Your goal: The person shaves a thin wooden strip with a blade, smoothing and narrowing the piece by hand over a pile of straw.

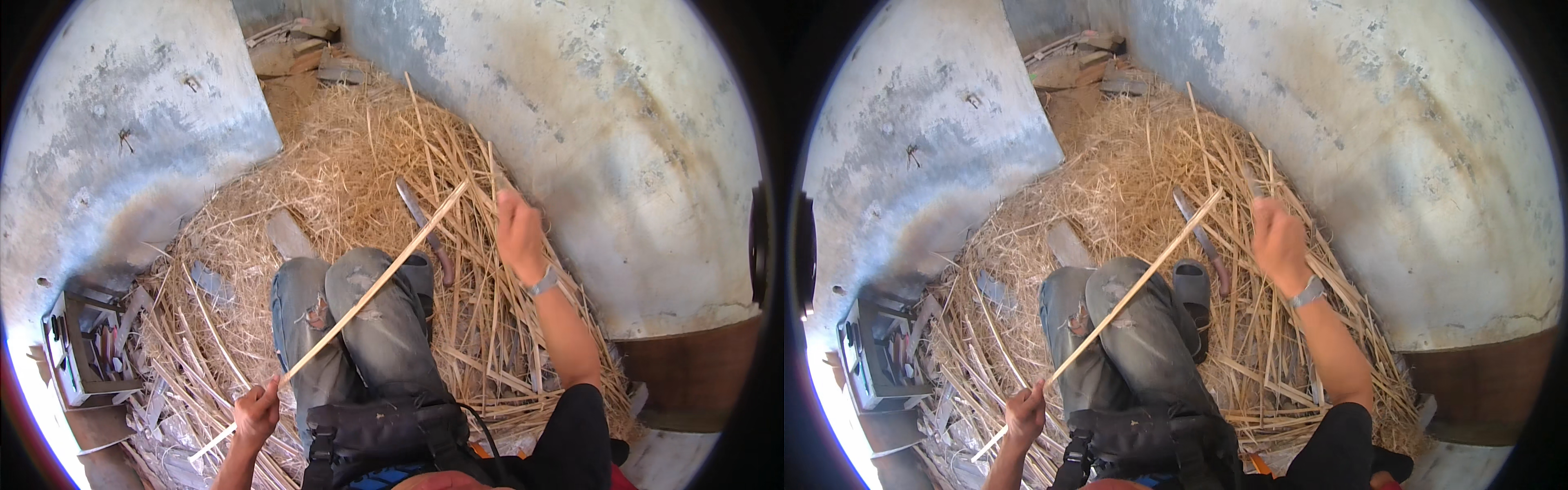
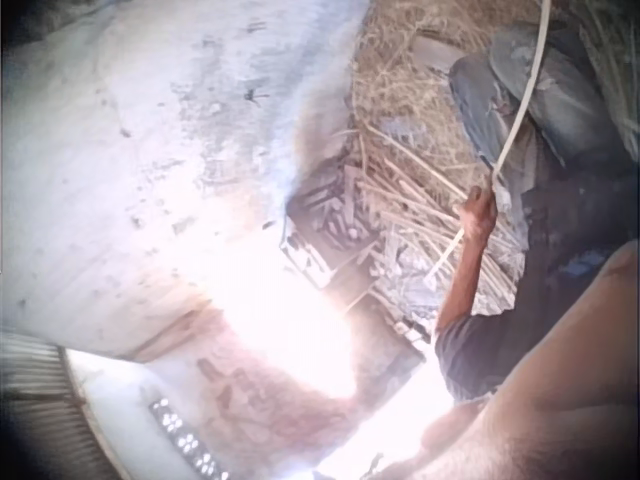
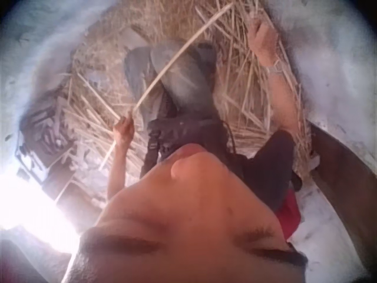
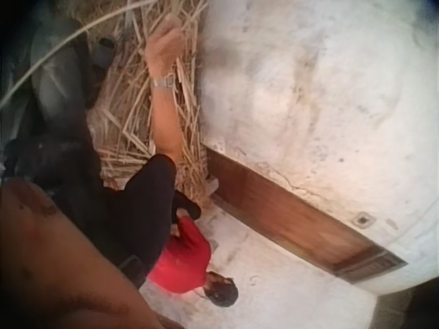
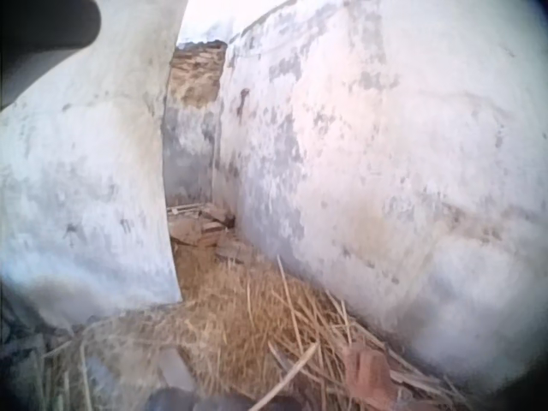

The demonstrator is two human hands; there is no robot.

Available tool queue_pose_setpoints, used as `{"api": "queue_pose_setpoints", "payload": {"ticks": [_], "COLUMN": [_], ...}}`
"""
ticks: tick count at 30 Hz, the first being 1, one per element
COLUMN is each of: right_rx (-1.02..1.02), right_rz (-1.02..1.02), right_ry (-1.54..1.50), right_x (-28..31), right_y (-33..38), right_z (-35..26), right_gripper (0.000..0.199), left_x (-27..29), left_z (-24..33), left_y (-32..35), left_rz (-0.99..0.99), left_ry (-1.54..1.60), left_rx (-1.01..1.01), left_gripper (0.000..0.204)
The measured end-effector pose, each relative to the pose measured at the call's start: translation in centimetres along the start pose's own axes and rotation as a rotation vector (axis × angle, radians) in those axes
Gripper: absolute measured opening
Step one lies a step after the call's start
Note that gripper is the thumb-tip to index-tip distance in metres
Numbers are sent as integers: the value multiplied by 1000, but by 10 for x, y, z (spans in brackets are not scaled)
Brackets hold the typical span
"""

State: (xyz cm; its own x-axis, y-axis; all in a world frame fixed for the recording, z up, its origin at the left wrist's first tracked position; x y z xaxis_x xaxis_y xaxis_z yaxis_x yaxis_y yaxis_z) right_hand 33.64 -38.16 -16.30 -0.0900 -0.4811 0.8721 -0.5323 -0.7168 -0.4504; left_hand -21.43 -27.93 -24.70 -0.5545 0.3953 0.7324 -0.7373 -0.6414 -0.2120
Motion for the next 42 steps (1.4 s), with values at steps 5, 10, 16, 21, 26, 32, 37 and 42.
{"api": "queue_pose_setpoints", "payload": {"ticks": [5, 10, 16, 21, 26, 32, 37, 42], "right_rx": [259, 66, 366, 49, -29, -36, 52, 42], "right_rz": [-294, -144, -248, -140, -142, -60, -102, 46], "right_ry": [-39, 25, -37, 172, -66, -416, -298, -315], "right_x": [-7, -14, 2, 6, 11, 34, 32, 23], "right_y": [51, 5, 38, -23, 1, -5, -14, -22], "right_z": [-94, -31, -98, -33, -30, -35, -46, -41], "right_gripper": [46, 47, 53, 50, 46, 29, 25, 21], "left_x": [2, 2, 4, 4, -4, -8, -4, -2], "left_z": [-6, -12, -10, -19, -28, -34, -35, -30], "left_y": [2, 0, -1, 3, 20, 22, 22, 18], "left_rz": [-50, -77, -53, -17, 27, 57, 63, 66], "left_ry": [131, 229, 142, -24, -164, -269, -324, -278], "left_rx": [62, 96, 54, -18, -77, -151, -191, -182], "left_gripper": [47, 48, 46, 46, 44, 40, 38, 41]}}
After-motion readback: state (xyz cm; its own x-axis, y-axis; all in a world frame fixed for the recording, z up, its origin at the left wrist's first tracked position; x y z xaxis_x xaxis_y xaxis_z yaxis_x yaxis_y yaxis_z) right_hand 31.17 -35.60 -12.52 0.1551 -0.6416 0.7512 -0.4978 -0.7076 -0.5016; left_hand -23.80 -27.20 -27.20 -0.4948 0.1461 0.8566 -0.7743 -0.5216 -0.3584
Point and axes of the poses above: each hand's wrist, its own y-axis away from the middle knuckle, its own x-axis out of the back of the hand, z = x × y, the point moved 2 cm from there along -y, towards the middle knuckle, and after that the axes turned 14 degrees about y, right-handed, at the moved point
